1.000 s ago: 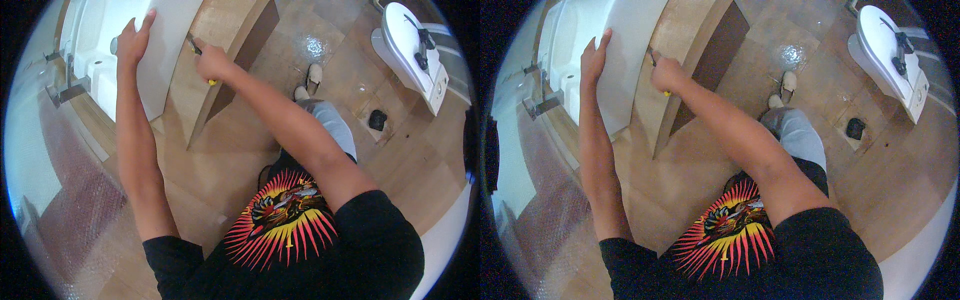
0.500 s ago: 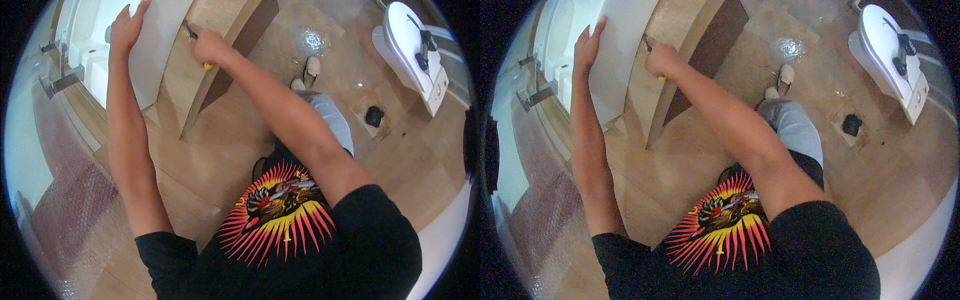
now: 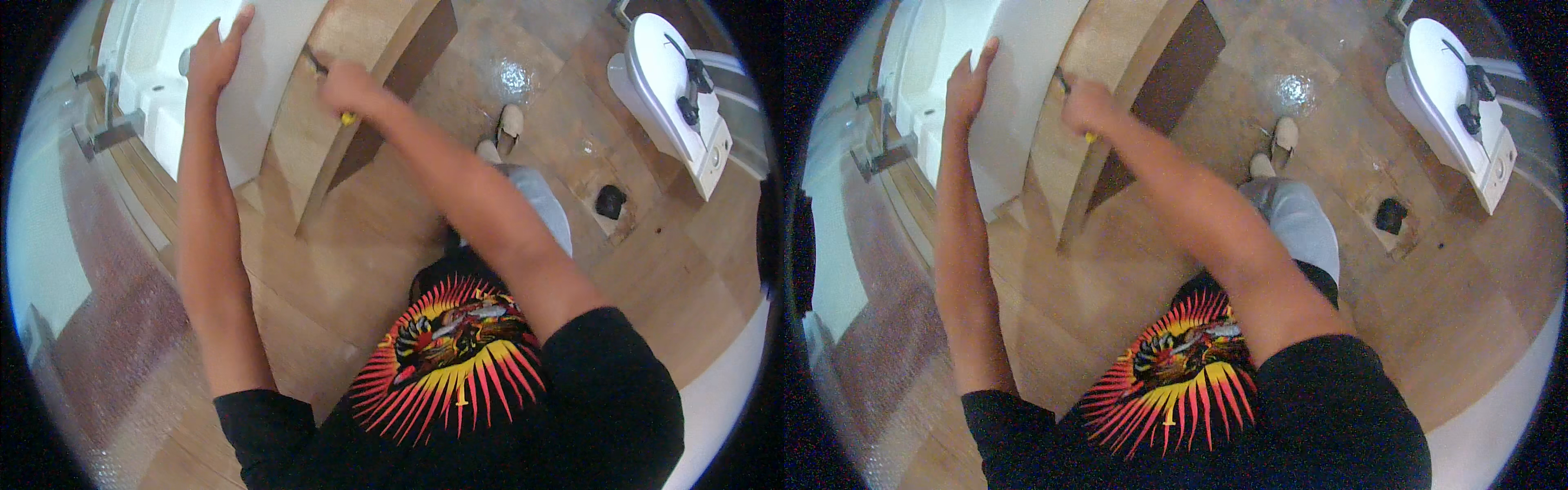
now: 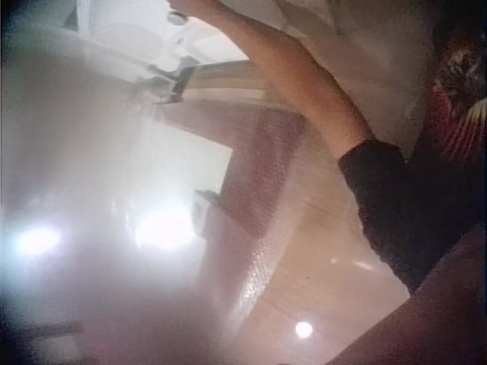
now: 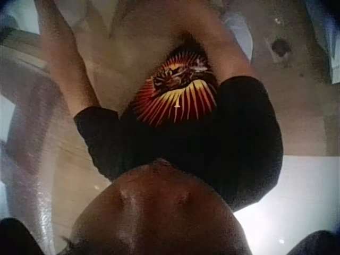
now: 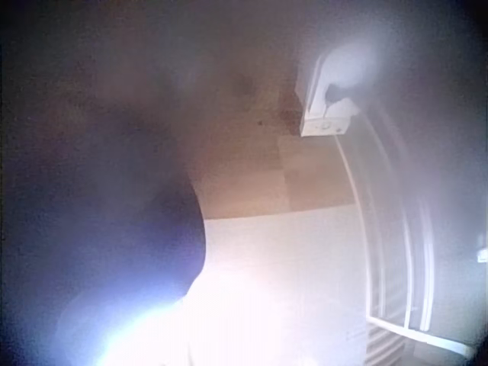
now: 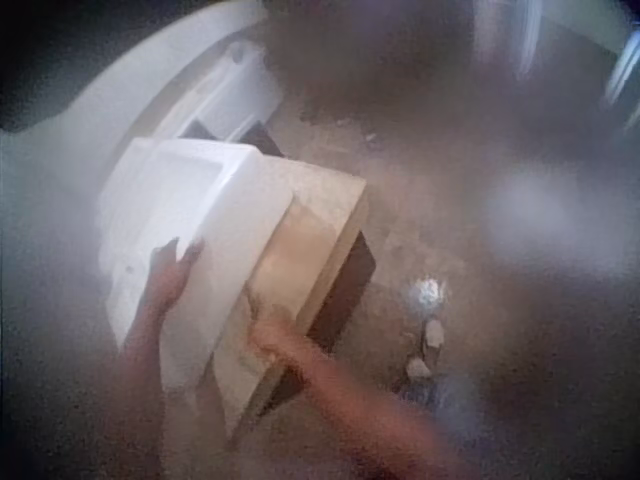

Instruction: The person uses a utility knife to cut a piece of cardboard on the floor, using a white sink as a guide. They repeatedly score and trim the cardboard along the sink's edge to achieve a custom fit.

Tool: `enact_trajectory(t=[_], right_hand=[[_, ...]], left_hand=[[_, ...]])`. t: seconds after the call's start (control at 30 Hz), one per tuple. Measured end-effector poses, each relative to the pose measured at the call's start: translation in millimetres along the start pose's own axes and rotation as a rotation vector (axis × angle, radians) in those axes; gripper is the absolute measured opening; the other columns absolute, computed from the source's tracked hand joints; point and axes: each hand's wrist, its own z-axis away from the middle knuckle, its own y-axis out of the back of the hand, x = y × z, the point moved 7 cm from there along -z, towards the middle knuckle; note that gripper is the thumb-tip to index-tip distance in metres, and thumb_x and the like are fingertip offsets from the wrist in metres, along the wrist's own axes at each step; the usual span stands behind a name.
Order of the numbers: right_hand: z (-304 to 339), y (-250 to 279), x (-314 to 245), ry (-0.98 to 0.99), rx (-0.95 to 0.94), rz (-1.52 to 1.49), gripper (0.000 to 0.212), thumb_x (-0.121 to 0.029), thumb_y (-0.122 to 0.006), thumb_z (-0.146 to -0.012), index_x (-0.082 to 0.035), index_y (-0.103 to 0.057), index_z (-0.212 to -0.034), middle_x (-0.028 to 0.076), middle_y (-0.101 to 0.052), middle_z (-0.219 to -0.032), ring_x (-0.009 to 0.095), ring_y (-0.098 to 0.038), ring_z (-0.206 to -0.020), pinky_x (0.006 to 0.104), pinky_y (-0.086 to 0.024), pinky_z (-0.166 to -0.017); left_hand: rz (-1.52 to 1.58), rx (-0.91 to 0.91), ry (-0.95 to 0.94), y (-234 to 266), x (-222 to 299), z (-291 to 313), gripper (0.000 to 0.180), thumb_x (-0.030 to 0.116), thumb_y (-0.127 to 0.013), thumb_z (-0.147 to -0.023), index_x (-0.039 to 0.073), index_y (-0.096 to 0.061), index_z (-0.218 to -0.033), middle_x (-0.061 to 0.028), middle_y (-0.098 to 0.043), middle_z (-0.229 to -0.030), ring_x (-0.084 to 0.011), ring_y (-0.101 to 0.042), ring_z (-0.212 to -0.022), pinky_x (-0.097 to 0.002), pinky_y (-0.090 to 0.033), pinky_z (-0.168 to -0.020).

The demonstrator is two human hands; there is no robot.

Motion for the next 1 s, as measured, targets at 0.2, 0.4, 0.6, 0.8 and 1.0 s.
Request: enact_trajectory(t=[0.2, 0.4, 0.6, 0.8, 1.0], right_hand=[[1.7, 9.6, 15.3, -0.02, -0.033, -0.123, 0.047, -0.02, -0.051, -0.089, -0.009, -0.046, -0.135, 0.014, -0.064, -0.076, 0.024, -0.064, -0.061, 0.0378, -0.052, -0.065], [12.0, -0.1, 17.3, -0.065, 0.109, -0.143, 0.048, -0.023, -0.049, -0.094, -0.013, -0.043, -0.141, 0.01, -0.061, -0.063, 0.018, -0.06, -0.052, 0.0355, -0.05, -0.059], [12.2, 1.6, 22.4, 0.006, 0.209, -0.18, 0.043, -0.023, -0.051, -0.094, -0.018, -0.049, -0.137, 0.009, -0.059, -0.061, 0.017, -0.059, -0.051, 0.0338, -0.049, -0.057], [38.7, 10.6, 26.6, -0.091, 0.175, -0.284, 0.042, -0.022, -0.051, -0.094, -0.019, -0.052, -0.135, 0.007, -0.059, -0.06, 0.015, -0.056, -0.046, 0.0316, -0.05, -0.052], [43.2, 12.2, 17.7, -0.136, 0.051, -0.357, 0.046, -0.023, -0.051, -0.094, -0.015, -0.047, -0.139, 0.007, -0.056, -0.058, 0.014, -0.055, -0.045, 0.0317, -0.05, -0.05]], left_hand=[[-0.006, -0.023, -0.014, -1.7, 7.3, 4.4, 0.109, 0.082, -0.046, -0.073, -0.01, -0.046, -0.132, -0.0301, -0.05, -0.131, -0.0386, -0.047, -0.126, -0.0427, -0.034, -0.107], [0.034, -0.04, 0.004, 1.2, 11.9, 8.4, 0.111, 0.084, -0.045, -0.072, -0.01, -0.047, -0.131, -0.0298, -0.05, -0.131, -0.0384, -0.047, -0.126, -0.042, -0.033, -0.107], [0.003, -0.028, 0.048, 8.3, 30.9, 23.7, 0.087, 0.067, -0.05, -0.085, -0.007, -0.047, -0.131, -0.0285, -0.05, -0.131, -0.0371, -0.047, -0.126, -0.0423, -0.035, -0.106], [0.022, -0.012, 0.057, 9.2, 27.2, 20.8, 0.095, 0.072, -0.049, -0.08, -0.008, -0.048, -0.13, -0.0281, -0.05, -0.132, -0.038, -0.047, -0.125, -0.0422, -0.035, -0.106], [0.02, -0.006, 0.007, -2.3, 10.0, 11.3, 0.112, 0.086, -0.044, -0.071, -0.008, -0.046, -0.133, -0.0294, -0.05, -0.131, -0.0393, -0.047, -0.125, -0.0424, -0.035, -0.107]])
